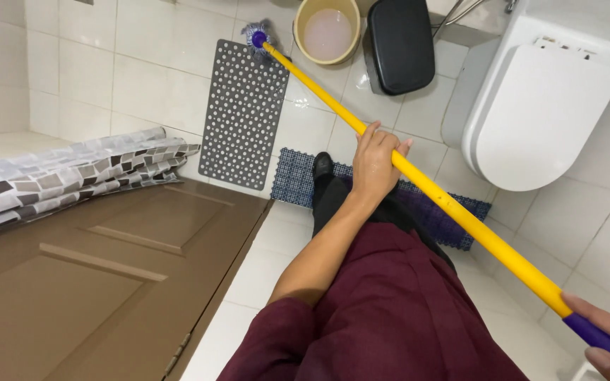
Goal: The person mops the bathroom floor using a yellow-handled mop. They wet the mop head with a handheld bidet sprayer, then proceed to mop the tiled floor around the toilet, sink, and shower area.
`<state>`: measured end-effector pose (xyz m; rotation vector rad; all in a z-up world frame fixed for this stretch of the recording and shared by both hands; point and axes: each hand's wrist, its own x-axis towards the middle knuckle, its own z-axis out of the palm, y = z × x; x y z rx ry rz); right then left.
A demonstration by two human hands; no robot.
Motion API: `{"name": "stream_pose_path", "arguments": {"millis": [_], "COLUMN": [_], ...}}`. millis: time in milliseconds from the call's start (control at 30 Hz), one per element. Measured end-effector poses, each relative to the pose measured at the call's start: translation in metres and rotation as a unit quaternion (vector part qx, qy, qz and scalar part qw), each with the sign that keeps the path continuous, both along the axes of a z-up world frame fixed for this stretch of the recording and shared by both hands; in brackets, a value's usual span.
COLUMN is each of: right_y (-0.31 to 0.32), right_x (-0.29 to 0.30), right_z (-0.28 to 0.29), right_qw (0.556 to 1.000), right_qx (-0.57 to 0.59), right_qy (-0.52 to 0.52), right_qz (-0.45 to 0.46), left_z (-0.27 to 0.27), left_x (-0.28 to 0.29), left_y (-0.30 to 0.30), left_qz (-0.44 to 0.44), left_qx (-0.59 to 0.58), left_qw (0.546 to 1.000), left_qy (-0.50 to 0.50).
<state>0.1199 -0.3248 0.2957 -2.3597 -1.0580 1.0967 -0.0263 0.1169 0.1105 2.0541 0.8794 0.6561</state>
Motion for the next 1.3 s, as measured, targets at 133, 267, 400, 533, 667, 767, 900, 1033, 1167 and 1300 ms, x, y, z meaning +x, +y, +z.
{"name": "stream_pose_path", "arguments": {"millis": [133, 267, 400, 533, 667, 767, 900, 1033, 1167, 1300], "right_y": [0.018, 0.027, 0.137, 0.195, 0.202, 0.107, 0.185, 0.249, 0.303, 0.362], "right_x": [0.011, 0.031, -0.017, -0.065, -0.066, -0.067, -0.100, -0.115, -0.120, -0.112], "right_z": [0.017, 0.016, 0.023, 0.003, 0.009, -0.026, -0.026, -0.075, -0.126, -0.208], "right_qw": [0.992, 0.989, 0.941, 0.878, 0.819, 0.810, 0.858, 0.947, 0.966, 0.980], "right_qx": [0.087, 0.014, -0.253, -0.154, -0.124, -0.072, -0.157, -0.081, 0.000, 0.019], "right_qy": [0.090, 0.123, 0.188, 0.285, 0.363, 0.425, 0.314, 0.232, 0.202, 0.177], "right_qz": [0.006, 0.083, -0.124, -0.353, -0.426, -0.397, -0.374, -0.206, -0.160, -0.085], "left_z": [0.002, -0.027, -0.088, -0.158, -0.169, -0.134, -0.171, -0.239, -0.223, -0.232], "left_x": [0.005, 0.004, -0.002, -0.010, -0.009, -0.011, -0.022, -0.032, -0.043, -0.048], "left_y": [-0.012, -0.026, -0.030, -0.031, -0.020, -0.021, 0.006, 0.061, 0.121, 0.151], "left_qz": [-0.015, -0.038, -0.088, -0.124, -0.183, -0.190, -0.163, -0.181, -0.188, -0.144], "left_qx": [-0.011, -0.066, -0.082, -0.117, -0.102, -0.121, -0.132, -0.063, -0.055, -0.063], "left_qw": [1.000, 0.997, 0.989, 0.971, 0.958, 0.951, 0.967, 0.964, 0.933, 0.904], "left_qy": [0.012, 0.022, 0.085, 0.165, 0.198, 0.211, 0.145, 0.184, 0.302, 0.397]}}
